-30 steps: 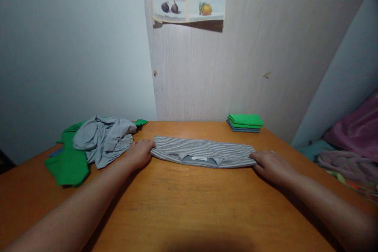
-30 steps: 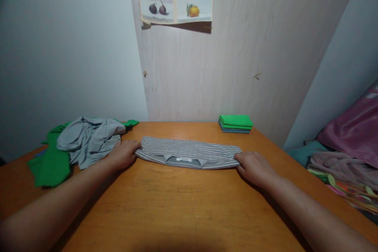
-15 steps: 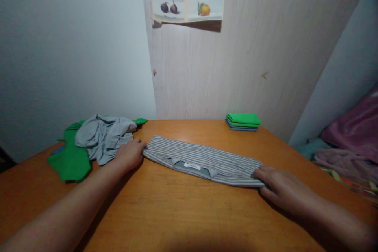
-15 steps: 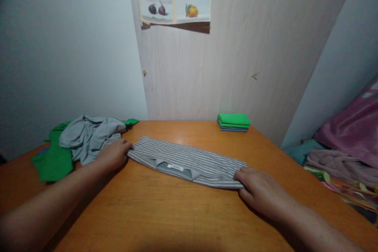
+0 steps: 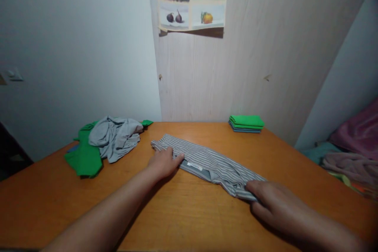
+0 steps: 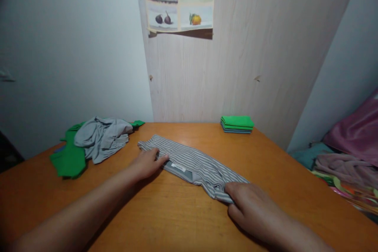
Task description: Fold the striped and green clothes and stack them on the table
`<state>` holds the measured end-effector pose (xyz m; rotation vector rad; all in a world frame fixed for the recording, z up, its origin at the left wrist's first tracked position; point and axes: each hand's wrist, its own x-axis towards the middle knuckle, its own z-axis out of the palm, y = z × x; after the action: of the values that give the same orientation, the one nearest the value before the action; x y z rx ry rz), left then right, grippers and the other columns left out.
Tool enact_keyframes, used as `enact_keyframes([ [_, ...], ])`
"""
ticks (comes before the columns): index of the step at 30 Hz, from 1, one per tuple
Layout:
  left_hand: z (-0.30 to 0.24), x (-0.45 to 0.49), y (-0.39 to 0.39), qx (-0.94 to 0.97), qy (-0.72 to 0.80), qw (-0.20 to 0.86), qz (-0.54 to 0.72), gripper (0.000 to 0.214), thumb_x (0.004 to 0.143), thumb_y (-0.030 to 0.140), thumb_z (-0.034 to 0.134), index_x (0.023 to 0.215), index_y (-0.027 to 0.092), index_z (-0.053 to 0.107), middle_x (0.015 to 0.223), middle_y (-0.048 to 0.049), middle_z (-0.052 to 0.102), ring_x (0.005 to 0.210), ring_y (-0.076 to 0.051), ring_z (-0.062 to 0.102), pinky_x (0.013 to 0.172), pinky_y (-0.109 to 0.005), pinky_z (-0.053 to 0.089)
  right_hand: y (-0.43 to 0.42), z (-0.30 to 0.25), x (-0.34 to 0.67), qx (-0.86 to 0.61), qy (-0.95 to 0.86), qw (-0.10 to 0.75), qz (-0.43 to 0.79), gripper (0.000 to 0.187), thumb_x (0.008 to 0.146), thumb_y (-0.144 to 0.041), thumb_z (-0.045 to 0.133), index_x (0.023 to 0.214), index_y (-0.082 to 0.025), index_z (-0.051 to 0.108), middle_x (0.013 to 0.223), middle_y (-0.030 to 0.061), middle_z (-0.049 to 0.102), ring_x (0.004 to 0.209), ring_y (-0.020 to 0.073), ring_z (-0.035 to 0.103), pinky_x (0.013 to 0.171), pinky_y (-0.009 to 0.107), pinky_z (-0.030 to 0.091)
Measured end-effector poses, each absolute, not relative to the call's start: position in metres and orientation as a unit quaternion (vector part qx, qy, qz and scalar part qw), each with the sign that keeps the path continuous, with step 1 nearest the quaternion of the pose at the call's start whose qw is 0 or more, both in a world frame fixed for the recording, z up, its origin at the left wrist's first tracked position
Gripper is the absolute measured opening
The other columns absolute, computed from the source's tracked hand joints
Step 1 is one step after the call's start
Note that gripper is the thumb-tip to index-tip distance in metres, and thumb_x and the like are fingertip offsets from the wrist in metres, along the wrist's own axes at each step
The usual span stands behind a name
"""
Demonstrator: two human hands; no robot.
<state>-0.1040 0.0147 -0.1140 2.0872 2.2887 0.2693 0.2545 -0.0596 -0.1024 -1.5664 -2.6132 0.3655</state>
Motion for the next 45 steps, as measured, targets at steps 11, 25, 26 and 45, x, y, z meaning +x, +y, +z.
enact_keyframes([
  [11,-0.11,-0.02,0.074,0.765,0.518,0.265,0.276,0.059,0.091,0.063,0.051,0.125,0.016,0.059,0.138,-0.0182,0.058,0.127,-0.029,0.054,0.109,-0.04,0.04,-0.097,-0.08,0.186,-0.469,-0.788,0.065,0.393,0.005,0.069,-0.017,0.054,0.068,-0.021,0.052,0.062,-0.0044,0.05,0.059,0.0117,0.045,0.052,0.023,0.027],
  [25,-0.1,-0.108,-0.103,0.488,0.506,0.642,0.307,0.046,0.084,0.061,0.062,0.106,0.02,0.059,0.088,-0.0036,0.066,0.078,-0.018,0.063,0.066,-0.027,0.046,-0.067,-0.094,0.092,-0.177,-0.713,0.156,0.66,0.044,0.092,-0.057,0.055,0.082,-0.015,0.064,0.073,0.0006,0.06,0.067,0.0113,0.053,0.064,0.023,0.042],
  [26,-0.102,-0.113,-0.106,0.484,0.52,0.629,0.314,0.043,0.081,0.049,0.069,0.11,0.021,0.057,0.086,-0.0012,0.064,0.074,-0.016,0.061,0.062,-0.025,0.044,-0.052,-0.097,0.087,-0.183,-0.74,0.18,0.621,0.051,0.094,-0.061,0.049,0.079,-0.015,0.064,0.073,0.0019,0.061,0.068,0.012,0.055,0.066,0.024,0.043],
  [45,-0.097,-0.194,-0.012,0.684,0.727,-0.006,0.055,0.029,0.084,0.015,0.046,0.105,0.025,0.063,0.105,-0.0095,0.073,0.094,-0.028,0.068,0.071,-0.035,0.045,0.093,-0.13,0.179,-0.599,-0.795,0.029,-0.092,0.06,0.1,-0.059,0.028,0.127,-0.022,0.066,0.127,0.0198,0.063,0.119,0.0353,0.056,0.094,0.053,0.039],
])
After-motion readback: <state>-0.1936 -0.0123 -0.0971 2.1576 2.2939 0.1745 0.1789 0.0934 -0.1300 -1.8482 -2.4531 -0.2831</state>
